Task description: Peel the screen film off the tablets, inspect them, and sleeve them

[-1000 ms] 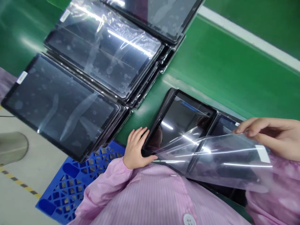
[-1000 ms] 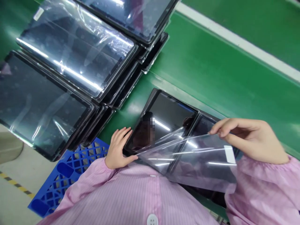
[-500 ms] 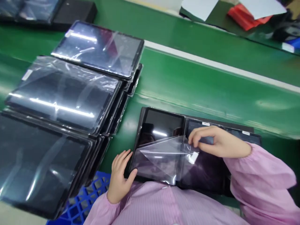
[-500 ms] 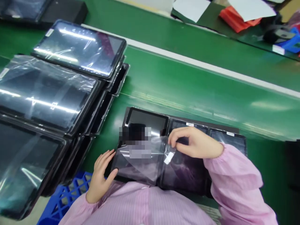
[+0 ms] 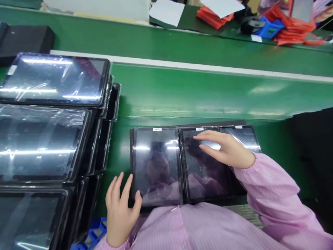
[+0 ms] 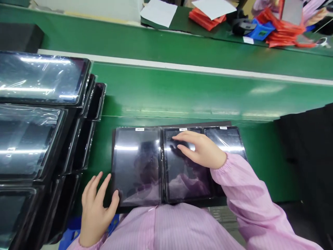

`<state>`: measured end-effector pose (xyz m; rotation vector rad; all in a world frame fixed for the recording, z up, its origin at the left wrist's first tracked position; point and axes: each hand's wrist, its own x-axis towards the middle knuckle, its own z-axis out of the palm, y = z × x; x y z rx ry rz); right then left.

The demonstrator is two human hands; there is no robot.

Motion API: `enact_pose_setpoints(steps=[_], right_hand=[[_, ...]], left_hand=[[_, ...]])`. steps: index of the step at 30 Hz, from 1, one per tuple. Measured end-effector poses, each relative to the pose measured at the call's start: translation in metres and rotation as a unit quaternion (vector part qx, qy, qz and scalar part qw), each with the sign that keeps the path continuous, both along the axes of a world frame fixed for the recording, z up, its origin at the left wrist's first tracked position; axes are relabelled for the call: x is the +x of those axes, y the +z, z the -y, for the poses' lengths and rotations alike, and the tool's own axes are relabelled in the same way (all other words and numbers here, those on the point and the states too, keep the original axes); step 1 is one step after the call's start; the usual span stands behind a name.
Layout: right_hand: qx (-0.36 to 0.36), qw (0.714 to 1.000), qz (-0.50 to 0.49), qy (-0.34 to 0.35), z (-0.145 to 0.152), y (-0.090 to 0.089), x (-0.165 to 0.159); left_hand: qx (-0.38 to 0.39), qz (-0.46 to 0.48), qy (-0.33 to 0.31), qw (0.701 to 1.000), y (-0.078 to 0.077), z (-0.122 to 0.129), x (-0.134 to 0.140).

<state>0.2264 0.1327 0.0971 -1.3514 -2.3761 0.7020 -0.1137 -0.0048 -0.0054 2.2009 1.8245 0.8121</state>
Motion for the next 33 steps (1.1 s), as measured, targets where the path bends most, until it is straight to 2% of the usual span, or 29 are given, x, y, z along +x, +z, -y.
enact_pose_setpoints(steps=[4, 10, 15, 19, 22, 25, 33], right_hand=[[-0.016, 0.998, 0.054, -0.015, 0.015, -0.005, 0.017], [0.056, 0.985, 0.152, -0.06, 0.026, -0.035, 0.051], [0.166, 0.965, 0.169, -0.115, 0.016, -0.058, 0.079], [0.167, 0.969, 0.136, -0.124, -0.001, -0.068, 0.082], [0.143, 0.976, 0.108, -0.122, -0.013, -0.07, 0.076], [0.127, 0.98, 0.091, -0.122, -0.018, -0.066, 0.073], [0.1, 0.99, 0.021, -0.097, 0.006, -0.034, 0.079]], left_hand=[[-0.013, -0.067, -0.07, 0.995, 0.01, -0.015, 0.019], [-0.028, -0.101, -0.162, 0.981, 0.021, -0.034, 0.056], [-0.055, -0.064, -0.27, 0.959, 0.028, -0.031, 0.081], [-0.057, -0.059, -0.327, 0.941, 0.028, -0.023, 0.091], [-0.058, -0.079, -0.335, 0.937, 0.027, -0.017, 0.096], [-0.072, -0.098, -0.315, 0.941, 0.027, -0.014, 0.101], [-0.082, -0.079, -0.225, 0.968, 0.027, -0.021, 0.094]])
